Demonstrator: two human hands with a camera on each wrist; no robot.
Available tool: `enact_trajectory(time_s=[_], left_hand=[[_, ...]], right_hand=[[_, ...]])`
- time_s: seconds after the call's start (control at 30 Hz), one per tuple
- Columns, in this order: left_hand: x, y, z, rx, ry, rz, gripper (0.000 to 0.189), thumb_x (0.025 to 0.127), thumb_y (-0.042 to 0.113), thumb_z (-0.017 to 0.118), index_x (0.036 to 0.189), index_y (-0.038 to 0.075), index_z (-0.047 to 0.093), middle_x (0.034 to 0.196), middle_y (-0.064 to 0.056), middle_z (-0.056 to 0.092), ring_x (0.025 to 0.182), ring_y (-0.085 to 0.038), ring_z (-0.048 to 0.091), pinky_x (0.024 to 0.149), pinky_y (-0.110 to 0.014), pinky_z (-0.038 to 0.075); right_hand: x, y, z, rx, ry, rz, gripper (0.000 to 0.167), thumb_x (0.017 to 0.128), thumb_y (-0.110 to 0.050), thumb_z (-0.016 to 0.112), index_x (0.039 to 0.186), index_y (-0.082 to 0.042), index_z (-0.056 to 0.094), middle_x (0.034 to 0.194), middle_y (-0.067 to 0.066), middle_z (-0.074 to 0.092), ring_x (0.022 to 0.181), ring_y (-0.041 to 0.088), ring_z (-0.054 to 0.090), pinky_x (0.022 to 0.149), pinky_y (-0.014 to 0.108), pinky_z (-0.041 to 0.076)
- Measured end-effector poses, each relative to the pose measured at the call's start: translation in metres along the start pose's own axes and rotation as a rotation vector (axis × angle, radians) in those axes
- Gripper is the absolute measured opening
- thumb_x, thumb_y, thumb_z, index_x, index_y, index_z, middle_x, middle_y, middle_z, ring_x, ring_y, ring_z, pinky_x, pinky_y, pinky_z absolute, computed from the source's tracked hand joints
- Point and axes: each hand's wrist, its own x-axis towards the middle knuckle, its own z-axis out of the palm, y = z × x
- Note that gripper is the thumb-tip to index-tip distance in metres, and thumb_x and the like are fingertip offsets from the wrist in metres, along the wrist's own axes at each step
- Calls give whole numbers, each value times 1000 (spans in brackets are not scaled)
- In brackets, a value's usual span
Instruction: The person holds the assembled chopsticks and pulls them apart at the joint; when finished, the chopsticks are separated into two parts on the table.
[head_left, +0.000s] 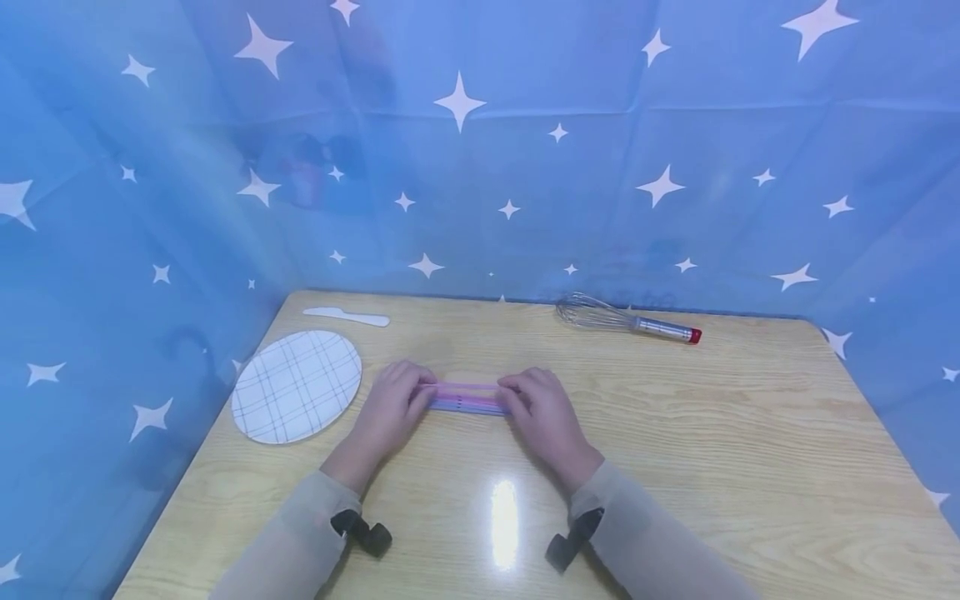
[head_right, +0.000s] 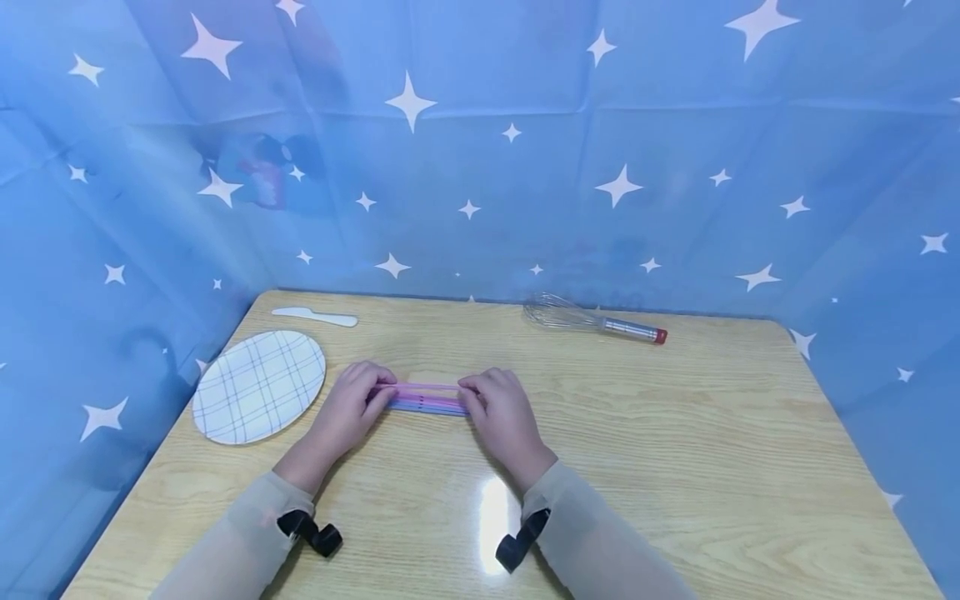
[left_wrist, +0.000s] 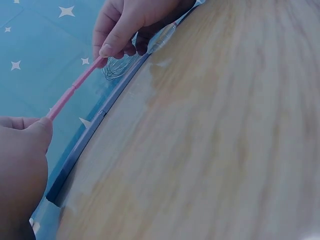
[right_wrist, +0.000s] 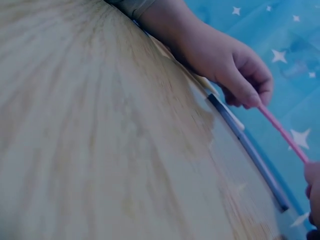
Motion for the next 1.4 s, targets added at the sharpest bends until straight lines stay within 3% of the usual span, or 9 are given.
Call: enact_trajectory(time_s=[0.3,0.5,0.7,0.93,1.17,1.4], left_hand=[[2,1,-2,-4,46,3,13,100,25,77,109,16,74,109,2,73,108,-22,62,100,-46,49],[5,1,6,7,77,42,16,99,30,78,107,17,75,107,3,74,107,-21,63,100,-46,48],[9,8,13,3,64,71,15,97,30,80,105,18,76,106,5,74,105,-18,63,100,-43,49],[15,18,21,5,18,46,13,99,32,79,105,22,76,106,9,73,105,-14,60,99,-39,49],[25,34,32,-3,21,91,12,98,31,81,104,21,77,105,7,73,105,-16,62,99,-39,49],[31,42,43,2,2,122,12,99,33,79,105,23,76,104,11,71,105,-11,59,99,-34,49]], right_hand=[[-1,0,-7,7,11,-5,15,99,-18,79,113,-11,80,104,0,73,97,18,62,87,39,54],[-3,9,-12,-8,37,-6,16,99,-20,79,113,-13,80,105,-3,73,101,17,64,91,42,54],[-10,20,-24,-2,37,12,15,99,-21,79,112,-14,79,103,-6,71,100,17,63,90,42,54],[-19,31,-38,11,71,21,15,99,-20,80,112,-14,80,106,-6,72,102,14,61,88,39,52],[-24,42,-54,-11,133,-8,13,96,-15,83,109,-12,81,102,-4,72,95,13,60,80,33,52],[-31,48,-66,-33,148,23,13,96,-14,83,108,-12,81,101,-4,70,92,13,59,77,31,52]])
